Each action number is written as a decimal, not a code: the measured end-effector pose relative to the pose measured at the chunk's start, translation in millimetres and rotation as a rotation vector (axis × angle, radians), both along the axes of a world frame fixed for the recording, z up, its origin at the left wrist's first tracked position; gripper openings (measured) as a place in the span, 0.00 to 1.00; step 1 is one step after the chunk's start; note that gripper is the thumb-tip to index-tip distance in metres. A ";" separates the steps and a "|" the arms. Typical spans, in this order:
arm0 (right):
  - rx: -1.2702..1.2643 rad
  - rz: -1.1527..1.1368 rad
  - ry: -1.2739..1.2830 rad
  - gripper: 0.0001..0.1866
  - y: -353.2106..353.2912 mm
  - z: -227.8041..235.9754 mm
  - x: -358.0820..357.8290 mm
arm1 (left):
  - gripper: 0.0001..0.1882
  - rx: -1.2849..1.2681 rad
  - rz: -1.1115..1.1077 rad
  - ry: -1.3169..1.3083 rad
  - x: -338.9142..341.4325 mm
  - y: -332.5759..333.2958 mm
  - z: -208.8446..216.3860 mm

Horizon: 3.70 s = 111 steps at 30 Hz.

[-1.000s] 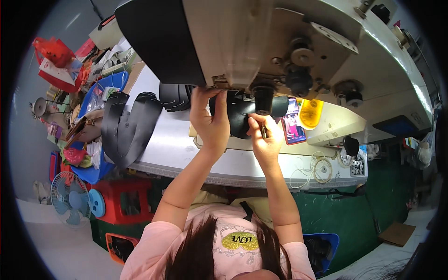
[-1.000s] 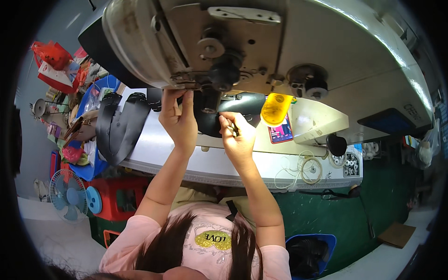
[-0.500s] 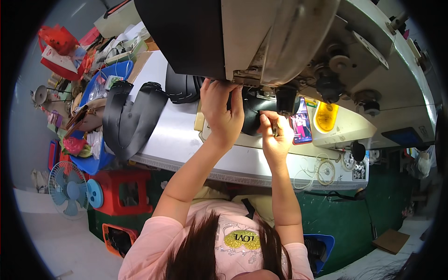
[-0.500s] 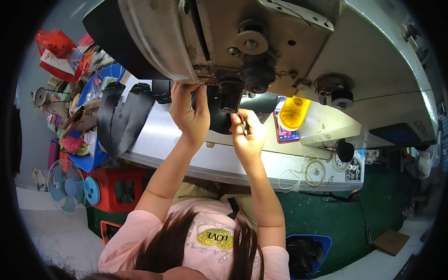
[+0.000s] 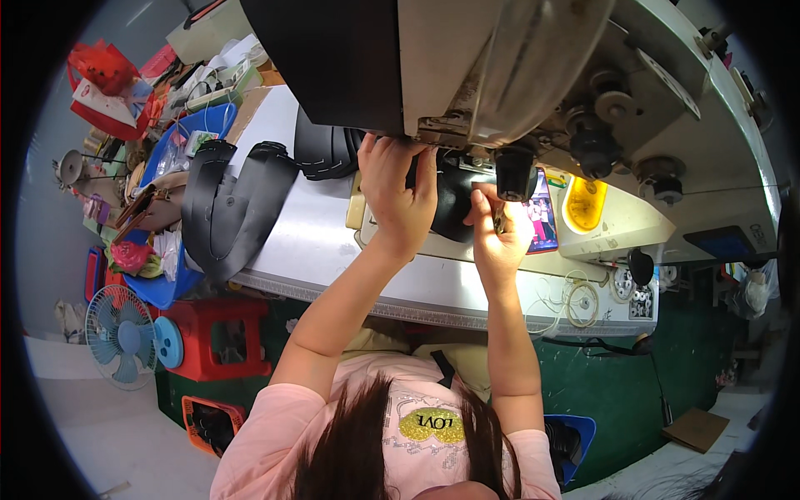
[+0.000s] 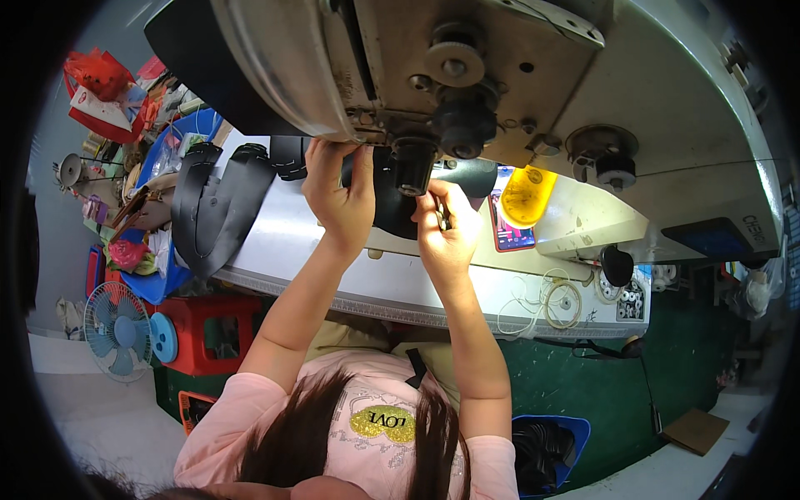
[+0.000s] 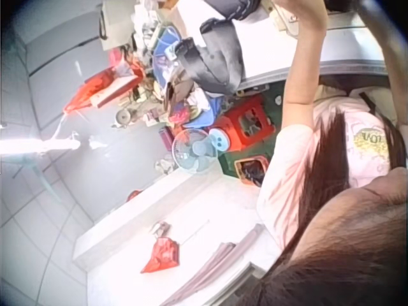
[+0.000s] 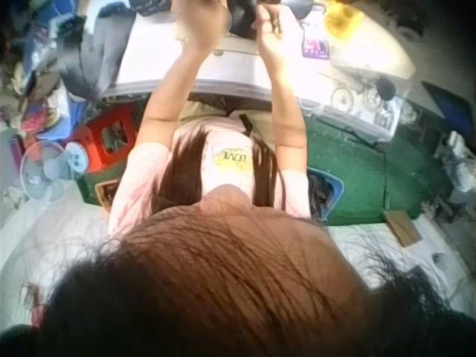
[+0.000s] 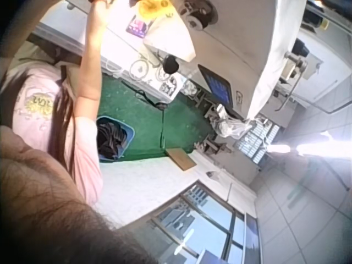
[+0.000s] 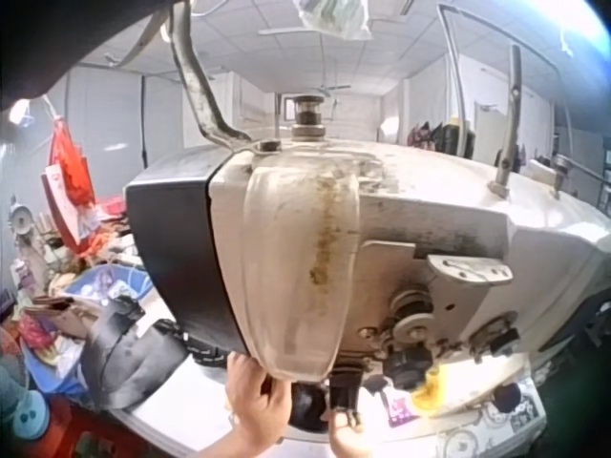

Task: The person operates an industrial sewing machine to stitch black, curved plastic or leather-like parts. They repeatedly feed the parts under the needle, guide them through the machine, and trim the excess thread with scissors. The finished parts are stacked on the table to the left.

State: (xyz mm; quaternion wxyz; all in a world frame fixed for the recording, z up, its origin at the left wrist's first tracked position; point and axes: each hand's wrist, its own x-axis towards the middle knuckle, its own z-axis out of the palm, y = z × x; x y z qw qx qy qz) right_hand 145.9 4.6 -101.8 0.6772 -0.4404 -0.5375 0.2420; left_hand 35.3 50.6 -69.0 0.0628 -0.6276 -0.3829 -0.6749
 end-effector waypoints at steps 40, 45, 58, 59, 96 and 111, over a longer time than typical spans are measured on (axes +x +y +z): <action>-0.079 0.140 -0.246 0.04 -12.7 22.2 11.6 | 0.08 -0.122 -0.312 0.298 -20.8 -25.5 12.5; -0.097 0.049 -0.188 0.06 -10.8 10.7 6.3 | 0.10 -0.056 -0.091 0.250 -25.4 -3.3 2.7; -0.085 0.061 -0.175 0.08 0.6 -19.1 9.8 | 0.06 -0.444 -0.370 0.039 -28.8 4.5 2.3; -0.066 0.057 -0.164 0.07 0.8 -19.4 7.9 | 0.07 -0.384 -0.376 0.067 -29.6 7.1 -2.1; -0.100 0.012 -0.132 0.08 -0.5 -15.9 0.7 | 0.06 -0.220 -0.319 -0.041 -22.7 6.5 -7.4; 0.147 -0.187 -0.521 0.08 10.7 -5.0 9.4 | 0.06 -0.222 -0.334 -0.062 -23.4 7.4 -8.9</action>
